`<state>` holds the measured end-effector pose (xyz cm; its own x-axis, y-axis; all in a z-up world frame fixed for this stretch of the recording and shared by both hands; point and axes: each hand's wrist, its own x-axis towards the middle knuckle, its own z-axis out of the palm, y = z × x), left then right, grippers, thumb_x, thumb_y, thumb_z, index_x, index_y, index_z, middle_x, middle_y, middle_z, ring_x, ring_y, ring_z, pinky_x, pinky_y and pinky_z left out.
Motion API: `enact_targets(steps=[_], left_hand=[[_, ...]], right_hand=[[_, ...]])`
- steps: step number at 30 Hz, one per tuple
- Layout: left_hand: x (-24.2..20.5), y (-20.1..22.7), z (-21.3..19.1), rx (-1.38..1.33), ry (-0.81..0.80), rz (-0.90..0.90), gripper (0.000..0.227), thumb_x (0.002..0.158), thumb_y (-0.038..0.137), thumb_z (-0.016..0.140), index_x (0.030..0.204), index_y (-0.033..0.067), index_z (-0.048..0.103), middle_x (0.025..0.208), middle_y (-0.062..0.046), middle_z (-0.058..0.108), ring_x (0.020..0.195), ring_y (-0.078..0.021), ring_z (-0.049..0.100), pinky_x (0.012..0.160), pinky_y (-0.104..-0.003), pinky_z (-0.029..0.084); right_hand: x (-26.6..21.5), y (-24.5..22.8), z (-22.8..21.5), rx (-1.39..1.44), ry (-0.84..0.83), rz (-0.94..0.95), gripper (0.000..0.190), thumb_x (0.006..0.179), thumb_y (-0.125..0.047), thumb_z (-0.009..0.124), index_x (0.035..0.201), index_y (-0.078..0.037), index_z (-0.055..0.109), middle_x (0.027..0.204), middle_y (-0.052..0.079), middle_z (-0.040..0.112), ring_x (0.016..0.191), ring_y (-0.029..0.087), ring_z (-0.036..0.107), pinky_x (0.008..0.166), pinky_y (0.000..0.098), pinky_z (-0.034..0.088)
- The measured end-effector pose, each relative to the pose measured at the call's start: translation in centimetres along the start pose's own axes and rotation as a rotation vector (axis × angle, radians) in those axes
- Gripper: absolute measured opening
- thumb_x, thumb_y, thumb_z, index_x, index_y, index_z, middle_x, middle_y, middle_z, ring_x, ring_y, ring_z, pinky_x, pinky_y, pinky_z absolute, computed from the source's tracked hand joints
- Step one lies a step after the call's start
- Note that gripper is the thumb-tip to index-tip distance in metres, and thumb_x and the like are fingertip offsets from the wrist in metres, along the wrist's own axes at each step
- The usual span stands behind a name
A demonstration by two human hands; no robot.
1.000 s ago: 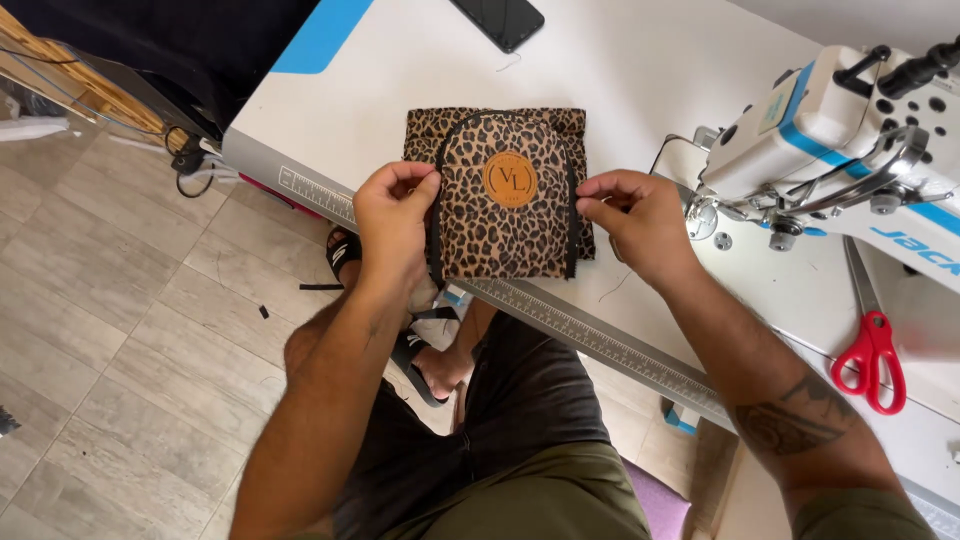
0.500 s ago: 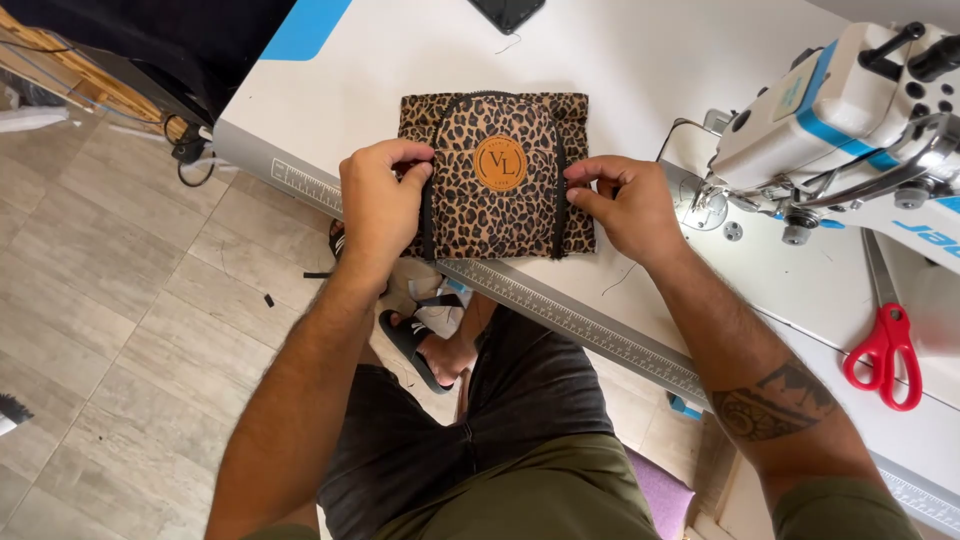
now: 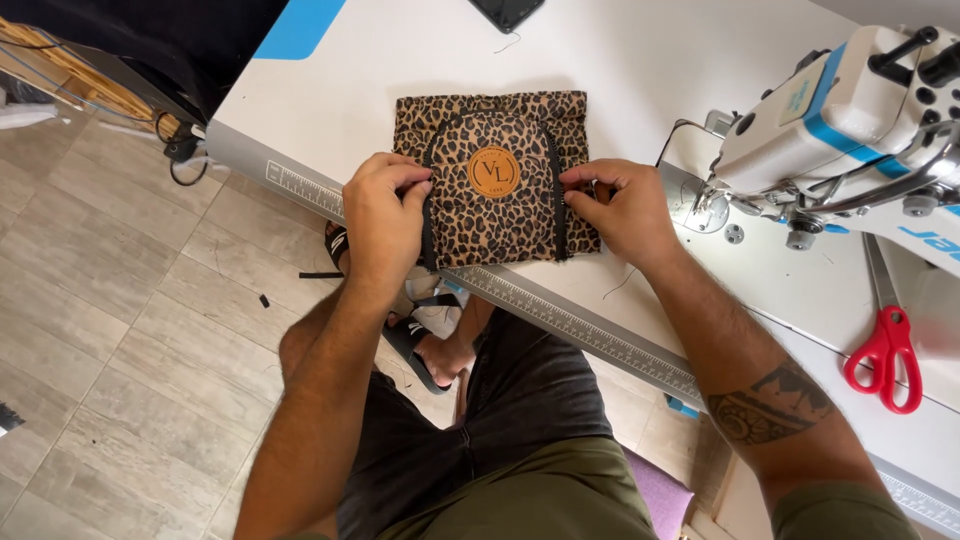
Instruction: Assembling and aligning the components of a leopard print pouch, including fabric panels and a zipper, in preparation for sewing.
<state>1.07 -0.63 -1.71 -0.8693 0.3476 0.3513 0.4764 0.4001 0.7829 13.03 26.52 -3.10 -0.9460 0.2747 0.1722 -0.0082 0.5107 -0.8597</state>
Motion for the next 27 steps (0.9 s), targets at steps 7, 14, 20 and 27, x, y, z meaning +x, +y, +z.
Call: enact_targets(steps=[7,14,20,27], left_hand=[[-0.8,-0.2,-0.3,0.001,-0.025,0.048,0.011,0.087,-0.002,0.077,0.097,0.0019,0.080,0.099,-0.016,0.070,0.094,-0.0358,0.071,0.084,-0.042,0.059],[-4.8,-1.7,-1.7,-0.003,0.127,0.192,0.014,0.100,0.001,0.064,0.109,0.0009,0.075,0.112,-0.016,0.071,0.108,-0.0332,0.067,0.098,-0.044,0.048],[-7.6,-3.1,-1.0,0.104,0.010,0.440,0.030,0.106,0.027,0.057,0.127,0.0084,0.069,0.139,-0.014,0.064,0.130,-0.0363,0.059,0.110,-0.055,0.036],[-6.9,-3.3,-1.3,0.233,-0.067,0.498,0.049,0.100,0.040,0.064,0.136,0.0064,0.065,0.147,-0.018,0.058,0.136,-0.0404,0.054,0.115,-0.059,0.028]], right_hand=[[0.2,-0.7,0.4,-0.123,0.035,-0.119,0.023,0.087,0.007,0.074,0.104,-0.008,0.081,0.094,0.010,0.076,0.061,0.013,0.054,0.055,0.0253,0.042],[-1.0,-1.5,-0.1,-0.319,0.054,-0.166,0.025,0.085,0.004,0.077,0.109,-0.004,0.079,0.098,0.012,0.074,0.058,0.019,0.054,0.055,0.0315,0.046],[-1.1,-1.1,0.0,-0.391,-0.022,-0.127,0.021,0.085,-0.003,0.078,0.106,-0.005,0.079,0.097,0.011,0.072,0.060,0.022,0.057,0.055,0.0341,0.047],[-1.1,-1.6,0.3,-0.411,-0.051,-0.046,0.039,0.084,-0.006,0.077,0.123,-0.008,0.072,0.092,0.006,0.070,0.063,0.022,0.060,0.059,0.0345,0.050]])
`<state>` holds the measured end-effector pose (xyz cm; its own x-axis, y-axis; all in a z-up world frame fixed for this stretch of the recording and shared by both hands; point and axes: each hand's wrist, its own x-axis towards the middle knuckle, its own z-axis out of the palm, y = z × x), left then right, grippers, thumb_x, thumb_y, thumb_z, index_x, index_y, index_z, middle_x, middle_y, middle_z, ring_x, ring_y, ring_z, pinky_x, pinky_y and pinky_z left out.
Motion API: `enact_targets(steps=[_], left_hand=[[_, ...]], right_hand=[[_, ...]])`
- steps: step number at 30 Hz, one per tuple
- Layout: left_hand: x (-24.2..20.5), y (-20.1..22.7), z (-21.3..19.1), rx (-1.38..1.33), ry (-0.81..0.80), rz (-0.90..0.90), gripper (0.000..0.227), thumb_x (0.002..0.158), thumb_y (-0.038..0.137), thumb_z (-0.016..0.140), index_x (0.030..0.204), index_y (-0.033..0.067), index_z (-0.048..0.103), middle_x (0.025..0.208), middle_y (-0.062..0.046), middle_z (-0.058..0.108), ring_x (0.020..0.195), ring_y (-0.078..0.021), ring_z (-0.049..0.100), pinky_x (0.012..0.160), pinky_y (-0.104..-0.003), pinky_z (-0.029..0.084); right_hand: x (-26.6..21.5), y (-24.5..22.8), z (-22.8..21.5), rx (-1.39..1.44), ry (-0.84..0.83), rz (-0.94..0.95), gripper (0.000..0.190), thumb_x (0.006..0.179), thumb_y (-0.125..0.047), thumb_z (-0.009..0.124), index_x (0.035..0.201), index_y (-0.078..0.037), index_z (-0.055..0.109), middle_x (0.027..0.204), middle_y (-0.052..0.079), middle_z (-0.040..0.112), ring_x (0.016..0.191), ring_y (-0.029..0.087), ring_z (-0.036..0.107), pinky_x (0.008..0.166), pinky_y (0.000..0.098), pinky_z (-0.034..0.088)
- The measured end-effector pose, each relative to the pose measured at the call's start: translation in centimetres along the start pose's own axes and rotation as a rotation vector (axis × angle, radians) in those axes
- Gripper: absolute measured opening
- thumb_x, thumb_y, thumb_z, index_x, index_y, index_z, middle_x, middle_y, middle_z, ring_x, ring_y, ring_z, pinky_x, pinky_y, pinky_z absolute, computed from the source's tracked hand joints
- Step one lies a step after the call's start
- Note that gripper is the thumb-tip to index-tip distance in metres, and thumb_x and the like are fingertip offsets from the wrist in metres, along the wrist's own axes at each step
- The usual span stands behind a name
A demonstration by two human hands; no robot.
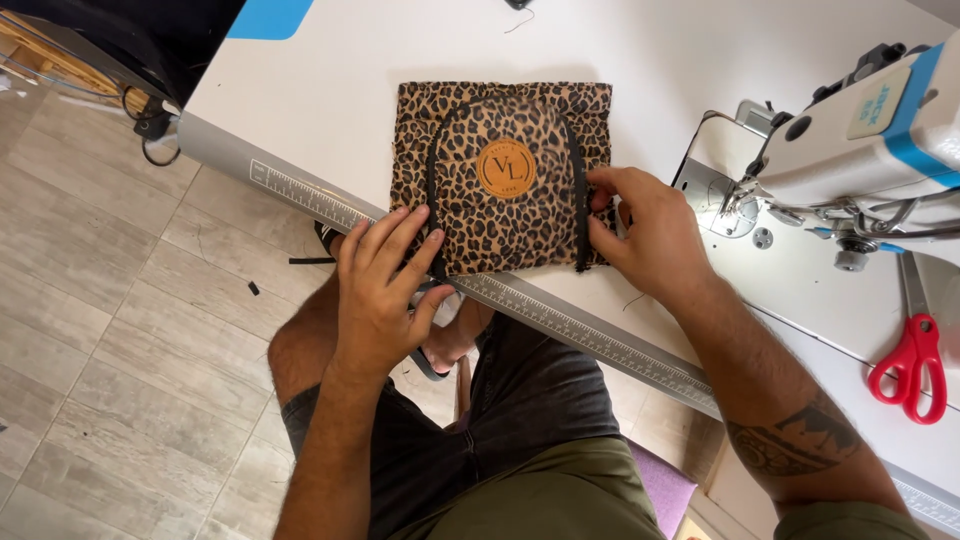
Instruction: Assembling and aligning the components of a leopard print pouch, including fabric panels and a zipper, in preparation for sewing.
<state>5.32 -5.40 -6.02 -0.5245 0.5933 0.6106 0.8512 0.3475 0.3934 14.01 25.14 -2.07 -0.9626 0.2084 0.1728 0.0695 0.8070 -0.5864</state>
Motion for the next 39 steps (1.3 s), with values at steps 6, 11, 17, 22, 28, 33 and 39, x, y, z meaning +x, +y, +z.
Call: enact_targets(steps=[6,11,17,22,28,33,39], left_hand=[[-0.4,-0.4,0.9,-0.006,0.041,-0.035,0.056,0.090,0.029,0.080,0.135,0.0011,0.063,0.143,-0.017,0.061,0.132,-0.0402,0.056,0.113,-0.058,0.034],[-0.5,-0.6,1.6,-0.023,0.067,-0.052,0.060,0.085,0.022,0.084,0.135,-0.0009,0.062,0.144,-0.018,0.061,0.131,-0.0410,0.057,0.112,-0.058,0.036],[-0.8,-0.3,2.7,-0.047,0.153,-0.078,0.059,0.087,0.017,0.081,0.137,-0.0040,0.058,0.142,-0.020,0.062,0.127,-0.0421,0.060,0.108,-0.057,0.040],[-0.9,-0.2,3.4,-0.084,0.242,-0.078,0.052,0.093,0.016,0.073,0.138,-0.0052,0.056,0.138,-0.022,0.064,0.122,-0.0440,0.063,0.102,-0.057,0.045],[-0.7,-0.1,3.2,-0.070,0.240,-0.068,0.045,0.095,0.017,0.071,0.134,-0.0038,0.061,0.137,-0.022,0.064,0.124,-0.0439,0.062,0.102,-0.057,0.046],[-0.8,-0.2,3.1,-0.006,0.236,-0.003,0.032,0.094,0.016,0.072,0.123,0.0032,0.072,0.137,-0.020,0.065,0.123,-0.0434,0.063,0.100,-0.056,0.047],[-1.0,-0.4,3.4,0.005,0.259,-0.001,0.034,0.094,0.018,0.072,0.125,0.0033,0.071,0.135,-0.021,0.066,0.122,-0.0434,0.064,0.099,-0.056,0.048]], right_hand=[[-0.3,-0.9,-0.3,0.030,-0.045,0.096,0.043,0.084,-0.007,0.077,0.123,-0.005,0.060,0.091,0.009,0.070,0.059,0.024,0.059,0.057,0.0387,0.049],[0.0,0.0,-0.1,0.008,-0.049,0.025,0.039,0.084,-0.004,0.078,0.120,-0.007,0.062,0.092,0.007,0.069,0.059,0.024,0.059,0.057,0.0369,0.048],[0.0,0.0,-0.3,-0.041,-0.037,-0.077,0.025,0.086,-0.006,0.077,0.111,-0.012,0.075,0.098,0.005,0.070,0.059,0.021,0.058,0.057,0.0346,0.048],[0.1,-0.1,-0.2,-0.023,-0.028,-0.072,0.024,0.086,-0.005,0.078,0.109,-0.009,0.077,0.099,0.009,0.071,0.058,0.023,0.056,0.055,0.0349,0.047],[0.2,0.3,-0.2,0.000,-0.028,-0.061,0.024,0.086,-0.006,0.079,0.110,-0.010,0.078,0.098,0.009,0.071,0.057,0.023,0.056,0.054,0.0355,0.047],[0.2,0.5,-0.2,0.015,-0.031,-0.086,0.026,0.086,-0.006,0.078,0.112,-0.010,0.078,0.097,0.008,0.070,0.057,0.021,0.055,0.052,0.0340,0.046],[0.2,0.3,-0.4,0.057,-0.038,-0.078,0.026,0.086,-0.004,0.074,0.111,-0.012,0.079,0.099,0.006,0.070,0.058,0.019,0.054,0.052,0.0315,0.045]])
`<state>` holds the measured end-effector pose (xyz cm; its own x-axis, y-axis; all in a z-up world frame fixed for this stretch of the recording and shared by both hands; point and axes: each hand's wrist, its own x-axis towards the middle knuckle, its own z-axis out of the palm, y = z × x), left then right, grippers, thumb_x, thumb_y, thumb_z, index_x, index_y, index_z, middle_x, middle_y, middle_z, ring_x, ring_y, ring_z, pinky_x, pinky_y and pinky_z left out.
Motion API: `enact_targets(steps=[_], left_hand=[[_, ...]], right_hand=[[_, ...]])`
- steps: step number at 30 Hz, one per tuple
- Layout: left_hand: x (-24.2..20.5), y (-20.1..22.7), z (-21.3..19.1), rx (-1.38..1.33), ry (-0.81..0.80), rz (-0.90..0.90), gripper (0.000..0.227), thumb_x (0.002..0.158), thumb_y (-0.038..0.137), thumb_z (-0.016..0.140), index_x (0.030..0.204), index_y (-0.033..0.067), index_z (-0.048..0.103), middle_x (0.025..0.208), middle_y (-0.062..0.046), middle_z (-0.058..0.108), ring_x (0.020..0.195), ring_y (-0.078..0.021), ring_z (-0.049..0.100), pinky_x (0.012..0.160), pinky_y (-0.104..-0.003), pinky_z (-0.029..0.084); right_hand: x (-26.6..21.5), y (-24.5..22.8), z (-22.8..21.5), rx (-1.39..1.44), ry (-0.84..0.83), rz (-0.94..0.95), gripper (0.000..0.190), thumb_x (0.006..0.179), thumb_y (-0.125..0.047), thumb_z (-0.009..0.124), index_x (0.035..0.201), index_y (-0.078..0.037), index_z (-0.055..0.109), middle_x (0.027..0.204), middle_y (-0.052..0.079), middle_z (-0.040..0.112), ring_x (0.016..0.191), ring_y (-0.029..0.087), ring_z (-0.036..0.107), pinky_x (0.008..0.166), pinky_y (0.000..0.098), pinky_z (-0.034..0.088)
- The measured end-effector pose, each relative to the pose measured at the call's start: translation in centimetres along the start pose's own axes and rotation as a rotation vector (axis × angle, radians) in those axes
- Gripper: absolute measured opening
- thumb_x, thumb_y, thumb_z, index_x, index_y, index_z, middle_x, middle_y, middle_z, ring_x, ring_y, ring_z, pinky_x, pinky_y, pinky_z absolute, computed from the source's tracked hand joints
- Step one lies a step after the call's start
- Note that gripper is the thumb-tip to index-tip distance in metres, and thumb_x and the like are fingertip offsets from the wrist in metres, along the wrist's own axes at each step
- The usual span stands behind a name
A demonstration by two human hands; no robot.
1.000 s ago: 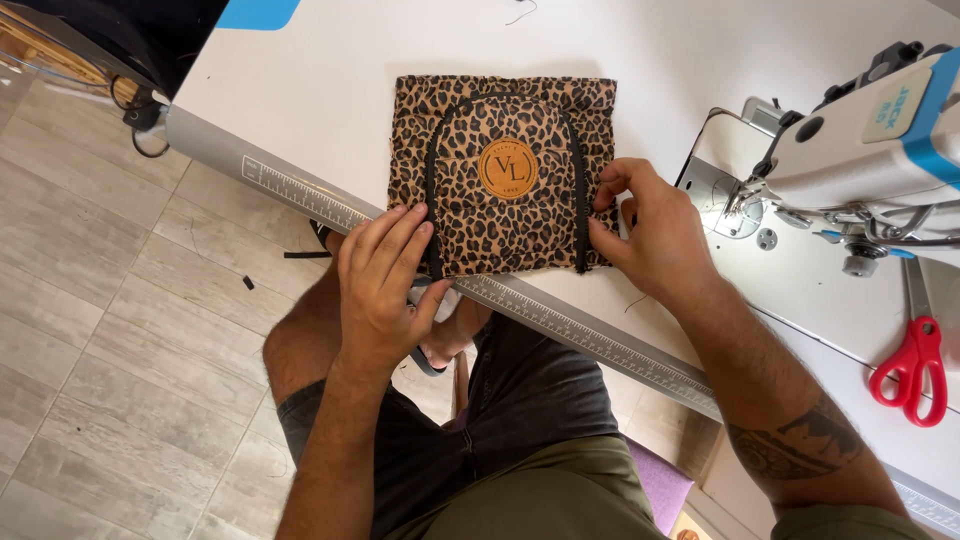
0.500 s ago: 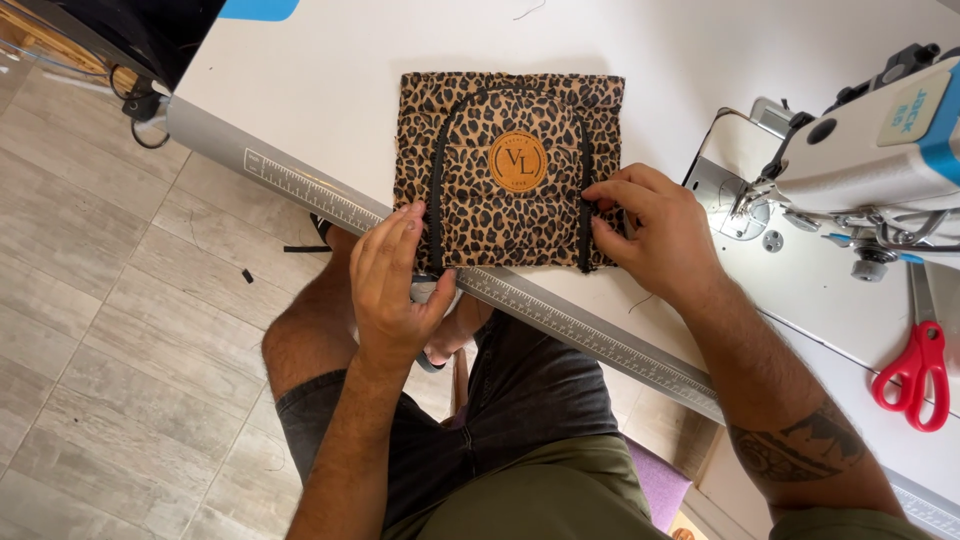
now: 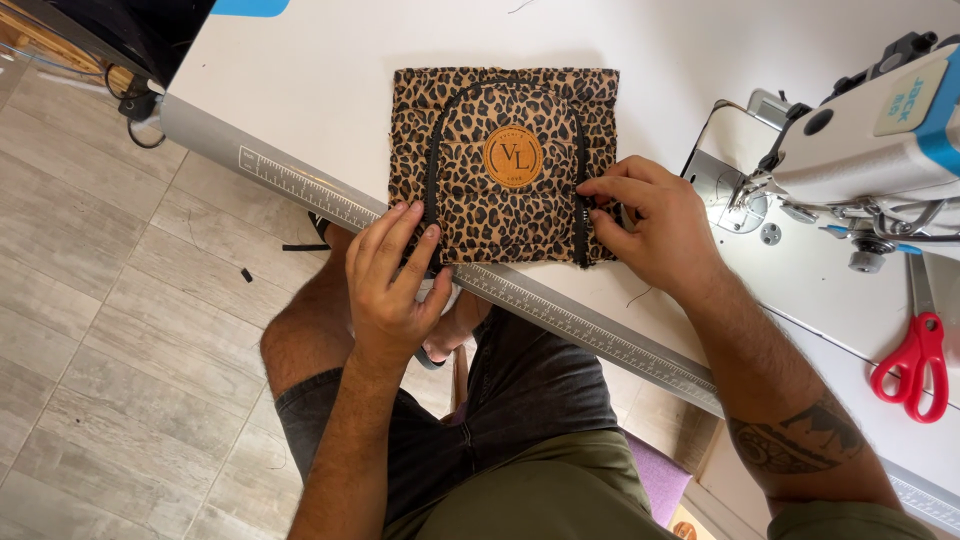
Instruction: Assembling and aligning the components of a leopard print pouch, including fabric panels and a zipper, in preparation for sewing.
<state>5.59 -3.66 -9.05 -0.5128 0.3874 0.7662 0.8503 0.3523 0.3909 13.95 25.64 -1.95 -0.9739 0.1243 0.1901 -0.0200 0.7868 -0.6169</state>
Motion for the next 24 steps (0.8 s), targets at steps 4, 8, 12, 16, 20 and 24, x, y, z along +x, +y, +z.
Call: enact_targets(steps=[4,8,12,16,20,24], left_hand=[[-0.2,0.1,-0.1,-0.018,-0.008,-0.036,0.045,0.093,0.019,0.074,0.131,-0.0026,0.065,0.137,-0.023,0.065,0.124,-0.0434,0.063,0.103,-0.056,0.047],[-0.3,0.2,-0.2,-0.053,-0.011,-0.054,0.045,0.092,0.017,0.076,0.129,-0.0049,0.064,0.137,-0.024,0.065,0.125,-0.0444,0.062,0.103,-0.057,0.047],[0.0,0.4,-0.5,-0.053,-0.026,-0.033,0.034,0.091,0.014,0.077,0.120,-0.0019,0.070,0.137,-0.022,0.065,0.126,-0.0444,0.062,0.103,-0.058,0.047],[-0.3,0.3,-0.3,-0.039,-0.018,-0.026,0.032,0.092,0.015,0.075,0.120,0.0001,0.071,0.137,-0.021,0.065,0.125,-0.0444,0.062,0.102,-0.058,0.047],[-0.2,0.3,-0.4,-0.034,-0.023,-0.029,0.029,0.092,0.013,0.075,0.118,0.0015,0.073,0.136,-0.021,0.065,0.126,-0.0441,0.062,0.102,-0.058,0.047],[-0.3,0.4,-0.4,-0.030,-0.023,-0.030,0.032,0.090,0.012,0.076,0.120,0.0020,0.072,0.137,-0.021,0.065,0.126,-0.0441,0.061,0.103,-0.058,0.047]], right_hand=[[0.0,-1.0,-0.1,-0.009,0.018,0.013,0.026,0.085,-0.001,0.074,0.108,-0.009,0.079,0.098,0.011,0.071,0.056,0.024,0.055,0.051,0.0350,0.045],[0.0,-1.0,-0.1,0.009,0.023,0.010,0.024,0.086,-0.004,0.073,0.109,-0.007,0.079,0.097,0.012,0.071,0.056,0.024,0.055,0.051,0.0351,0.045],[0.1,-0.9,-0.1,0.007,0.024,0.003,0.022,0.088,-0.007,0.074,0.110,-0.006,0.078,0.098,0.012,0.071,0.056,0.023,0.055,0.051,0.0345,0.045],[0.2,-0.4,0.0,0.002,0.011,-0.002,0.022,0.089,-0.007,0.074,0.110,-0.008,0.079,0.098,0.011,0.070,0.056,0.022,0.055,0.050,0.0331,0.044],[0.1,-0.5,0.0,-0.006,0.028,0.019,0.023,0.087,-0.007,0.075,0.109,-0.009,0.079,0.097,0.010,0.071,0.056,0.022,0.055,0.051,0.0331,0.044],[0.2,0.1,0.1,-0.006,0.019,-0.004,0.022,0.088,-0.008,0.074,0.110,-0.009,0.078,0.098,0.009,0.070,0.057,0.021,0.054,0.051,0.0330,0.045]])
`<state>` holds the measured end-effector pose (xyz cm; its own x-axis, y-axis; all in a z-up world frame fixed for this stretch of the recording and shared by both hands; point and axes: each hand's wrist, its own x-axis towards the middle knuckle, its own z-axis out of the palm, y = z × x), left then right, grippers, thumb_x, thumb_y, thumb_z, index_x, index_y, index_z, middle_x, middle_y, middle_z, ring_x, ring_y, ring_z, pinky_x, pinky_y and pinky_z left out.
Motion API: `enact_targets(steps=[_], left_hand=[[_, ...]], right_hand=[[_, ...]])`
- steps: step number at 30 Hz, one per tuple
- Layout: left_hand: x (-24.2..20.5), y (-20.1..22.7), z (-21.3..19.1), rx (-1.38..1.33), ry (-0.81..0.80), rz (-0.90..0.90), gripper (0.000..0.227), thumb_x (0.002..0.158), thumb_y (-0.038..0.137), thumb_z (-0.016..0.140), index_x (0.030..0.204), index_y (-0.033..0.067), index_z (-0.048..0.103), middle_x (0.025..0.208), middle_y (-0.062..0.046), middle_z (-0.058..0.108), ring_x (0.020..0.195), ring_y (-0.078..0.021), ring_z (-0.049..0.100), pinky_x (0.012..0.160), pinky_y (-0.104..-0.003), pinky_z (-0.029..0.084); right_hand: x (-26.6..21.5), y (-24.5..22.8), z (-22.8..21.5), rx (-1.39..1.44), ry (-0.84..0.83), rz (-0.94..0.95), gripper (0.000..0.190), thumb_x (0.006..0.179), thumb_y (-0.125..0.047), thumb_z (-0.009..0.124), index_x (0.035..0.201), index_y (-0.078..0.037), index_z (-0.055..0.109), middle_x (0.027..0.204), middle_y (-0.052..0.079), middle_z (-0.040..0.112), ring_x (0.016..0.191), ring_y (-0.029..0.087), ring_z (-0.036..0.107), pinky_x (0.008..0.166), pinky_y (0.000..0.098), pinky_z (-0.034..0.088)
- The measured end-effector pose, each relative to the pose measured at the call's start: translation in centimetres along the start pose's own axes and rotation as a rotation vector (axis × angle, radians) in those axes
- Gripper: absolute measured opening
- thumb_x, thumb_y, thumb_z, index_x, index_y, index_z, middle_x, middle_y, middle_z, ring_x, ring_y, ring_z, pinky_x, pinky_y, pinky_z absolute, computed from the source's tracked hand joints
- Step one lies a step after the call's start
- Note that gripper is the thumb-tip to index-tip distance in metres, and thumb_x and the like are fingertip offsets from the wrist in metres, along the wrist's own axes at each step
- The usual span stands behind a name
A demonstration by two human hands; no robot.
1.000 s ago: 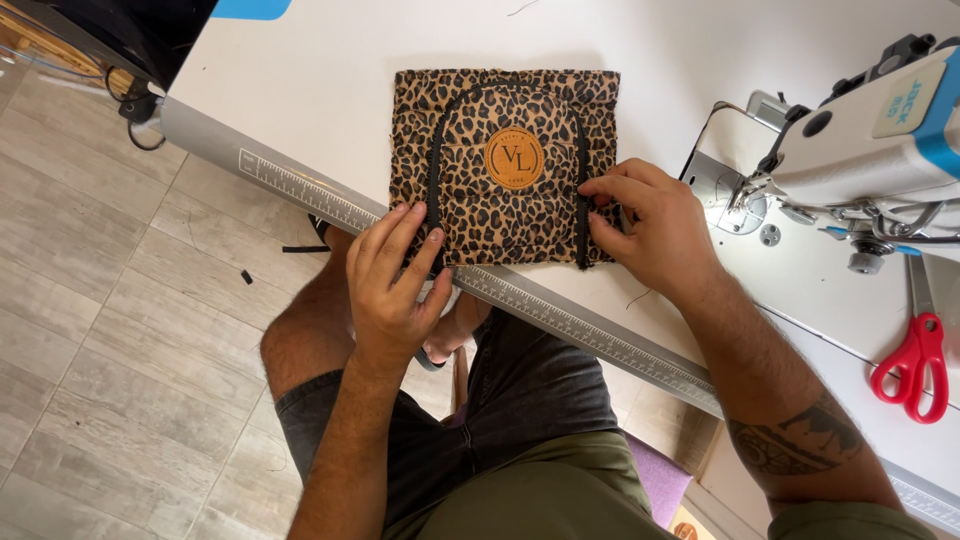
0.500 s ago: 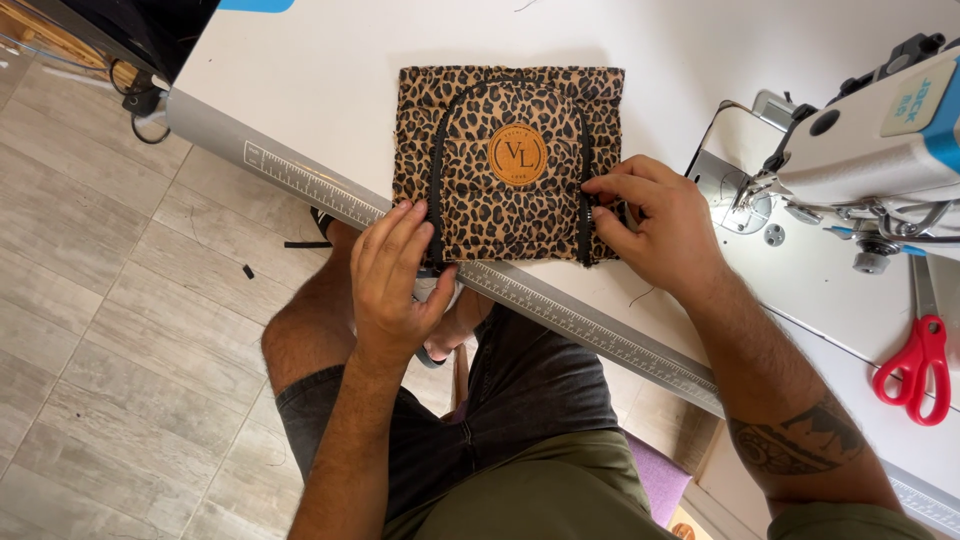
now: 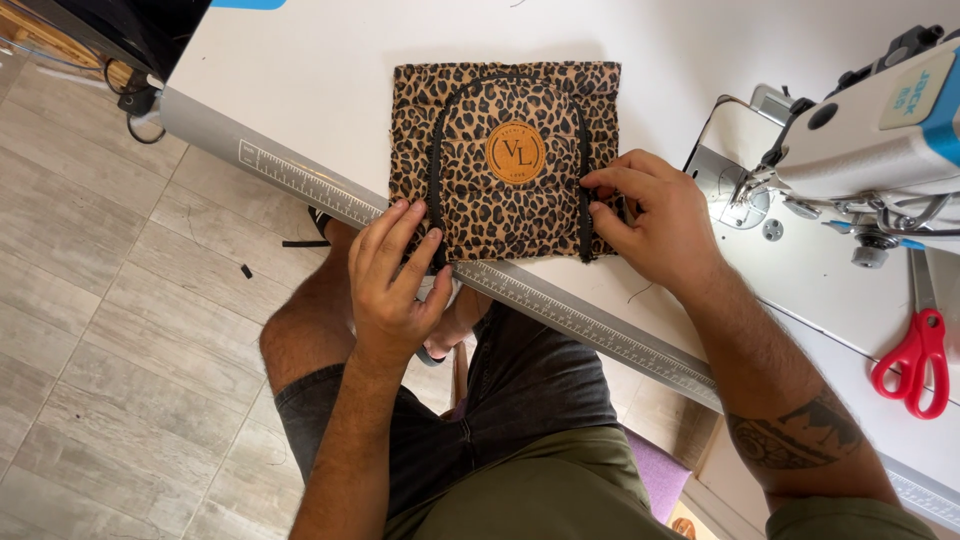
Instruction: Assembling and aligning the components of a leopard print pouch, including fabric panels and a zipper, in preparation for sewing.
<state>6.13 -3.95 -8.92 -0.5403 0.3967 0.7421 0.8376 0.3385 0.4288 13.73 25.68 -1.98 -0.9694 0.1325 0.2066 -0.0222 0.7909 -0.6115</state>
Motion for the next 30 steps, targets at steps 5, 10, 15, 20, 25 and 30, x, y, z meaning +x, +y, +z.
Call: enact_targets(steps=[5,10,15,20,25,30], left_hand=[[-0.1,0.9,-0.7,-0.059,0.064,-0.208,0.039,0.096,0.028,0.070,0.127,0.0047,0.069,0.140,-0.021,0.060,0.131,-0.0440,0.054,0.107,-0.059,0.042],[0.9,2.7,-1.7,-0.218,0.127,-0.737,0.052,0.096,0.016,0.073,0.139,-0.0044,0.053,0.113,-0.020,0.054,0.093,-0.0321,0.061,0.082,-0.043,0.054],[-0.7,1.9,0.3,-0.704,0.340,-1.036,0.070,0.082,-0.013,0.078,0.144,0.0032,0.051,0.105,-0.009,0.053,0.087,-0.0143,0.067,0.074,-0.028,0.060],[-0.5,5.2,-0.5,-0.864,0.389,-1.113,0.079,0.080,-0.016,0.074,0.150,0.0069,0.046,0.107,-0.010,0.063,0.095,-0.0168,0.071,0.083,-0.027,0.061],[-1.8,7.2,-1.0,-1.079,0.342,-1.222,0.087,0.080,-0.018,0.067,0.157,0.0099,0.035,0.105,-0.015,0.068,0.092,-0.0205,0.072,0.079,-0.029,0.063],[-0.6,7.8,-2.1,-1.214,0.312,-1.352,0.090,0.083,-0.015,0.066,0.158,0.0160,0.030,0.100,-0.019,0.068,0.079,-0.0233,0.070,0.071,-0.034,0.063]], right_hand=[[-0.1,-0.5,0.0,0.002,0.012,0.012,0.022,0.087,-0.006,0.075,0.109,-0.009,0.079,0.097,0.009,0.070,0.057,0.022,0.055,0.052,0.0331,0.045],[0.0,-0.6,0.0,0.005,0.024,0.012,0.019,0.090,-0.012,0.076,0.109,-0.011,0.079,0.099,0.008,0.071,0.061,0.023,0.056,0.056,0.0342,0.045],[-0.4,-1.3,-0.5,-0.016,-0.005,0.002,0.023,0.087,-0.014,0.082,0.109,-0.008,0.078,0.102,0.012,0.070,0.066,0.029,0.059,0.059,0.0398,0.046],[-0.3,-0.6,-0.5,-0.005,-0.025,-0.025,0.024,0.086,-0.013,0.084,0.110,-0.009,0.079,0.102,0.011,0.070,0.068,0.029,0.060,0.061,0.0389,0.046],[-0.2,1.1,-0.5,0.001,-0.074,-0.065,0.025,0.088,-0.015,0.086,0.111,-0.012,0.079,0.103,0.010,0.070,0.067,0.027,0.058,0.059,0.0370,0.045],[0.1,0.6,-1.4,-0.012,-0.230,-0.033,0.030,0.092,-0.017,0.084,0.121,-0.015,0.076,0.109,0.003,0.063,0.071,0.015,0.052,0.064,0.0302,0.044]])
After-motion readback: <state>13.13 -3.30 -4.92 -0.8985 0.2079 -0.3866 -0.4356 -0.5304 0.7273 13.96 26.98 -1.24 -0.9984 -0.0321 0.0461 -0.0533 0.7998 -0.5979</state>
